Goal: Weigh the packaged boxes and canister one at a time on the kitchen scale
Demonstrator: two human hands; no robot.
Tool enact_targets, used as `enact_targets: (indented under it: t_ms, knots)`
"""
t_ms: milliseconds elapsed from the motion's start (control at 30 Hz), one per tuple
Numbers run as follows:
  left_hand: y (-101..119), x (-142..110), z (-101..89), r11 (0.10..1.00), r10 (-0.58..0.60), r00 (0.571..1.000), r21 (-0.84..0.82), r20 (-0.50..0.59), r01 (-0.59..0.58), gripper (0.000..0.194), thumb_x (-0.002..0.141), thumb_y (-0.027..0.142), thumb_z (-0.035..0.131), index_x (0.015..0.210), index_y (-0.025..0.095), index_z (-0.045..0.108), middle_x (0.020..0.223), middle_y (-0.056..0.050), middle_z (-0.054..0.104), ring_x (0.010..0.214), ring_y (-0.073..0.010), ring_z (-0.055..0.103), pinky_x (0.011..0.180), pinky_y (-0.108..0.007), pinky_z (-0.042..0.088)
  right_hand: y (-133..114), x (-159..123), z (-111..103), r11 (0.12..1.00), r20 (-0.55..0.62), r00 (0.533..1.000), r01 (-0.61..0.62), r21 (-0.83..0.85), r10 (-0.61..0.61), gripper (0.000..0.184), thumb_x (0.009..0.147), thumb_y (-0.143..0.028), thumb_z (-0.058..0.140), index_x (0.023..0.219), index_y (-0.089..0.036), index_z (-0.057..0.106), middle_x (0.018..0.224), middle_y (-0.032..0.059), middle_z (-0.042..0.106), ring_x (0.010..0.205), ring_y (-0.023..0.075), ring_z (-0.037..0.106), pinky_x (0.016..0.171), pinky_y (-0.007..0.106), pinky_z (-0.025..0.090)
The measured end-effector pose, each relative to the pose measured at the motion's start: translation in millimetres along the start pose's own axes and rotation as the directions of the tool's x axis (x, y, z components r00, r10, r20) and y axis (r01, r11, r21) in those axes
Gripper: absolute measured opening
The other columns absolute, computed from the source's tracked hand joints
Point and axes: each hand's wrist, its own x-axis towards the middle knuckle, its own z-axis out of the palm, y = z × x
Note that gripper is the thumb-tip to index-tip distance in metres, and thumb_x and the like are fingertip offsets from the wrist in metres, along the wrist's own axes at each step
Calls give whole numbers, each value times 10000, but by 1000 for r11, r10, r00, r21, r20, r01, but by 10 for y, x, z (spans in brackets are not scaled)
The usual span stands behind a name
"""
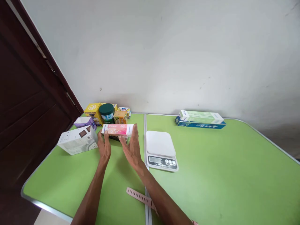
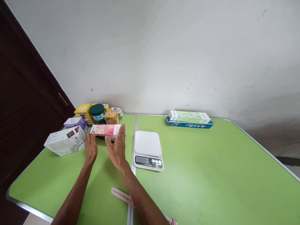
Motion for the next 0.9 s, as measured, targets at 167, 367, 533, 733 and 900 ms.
enact_targets:
  t_ms: [167,367,533,733,900]
  knots:
    - [421,-481,167,990,118,980,-101,162,-102,706,1019,692,405,1503,192,529,1567,-168,556,1492,-312,482,1267,-469,346,-230,77,-840,995,-74,992,-101,20,102,1038,932,-747,565,1706,-168,185,1772,136,184,1651,319,132,1334,564,152]
    - [476,-1082,609,995,52,915,-94,400,-16,762,999,696,444,1566,187,469,1637,-171,479,1582,-333,360,1317,-531,252,30,-140,-1654,954,-192,934,-296,56,301,1047,886,-792,599,1695,-218,266,1762,91,243,1639,316,199,1339,523,171]
    - [375,-1261,724,999,43,879,-35,474,-30,751,995,699,447,1534,180,504,1628,-189,484,1577,-344,366,1318,-558,237,394,-249,-1841,920,-184,901,-380,100,392,1052,873,-807,595,1680,-195,313,1751,98,271,1630,314,235,1339,518,197]
    - [150,-901,707,992,-13,868,-105,497,76,797,995,750,401,1563,193,452,1601,-181,523,1535,-311,449,1301,-508,305,948,-147,-2059,933,-276,895,-307,187,350,880,922,-790,510,1594,-223,474,1639,157,483,1532,351,444,1289,591,309]
    - [-27,-694,793,931,-8,806,-290,592,222,846,952,793,471,1498,148,525,1526,-219,596,1428,-331,581,1244,-521,408,1102,-101,-2235,967,-365,902,-254,-15,232,833,940,-758,512,1494,-140,576,1520,222,599,1396,361,590,1215,572,422]
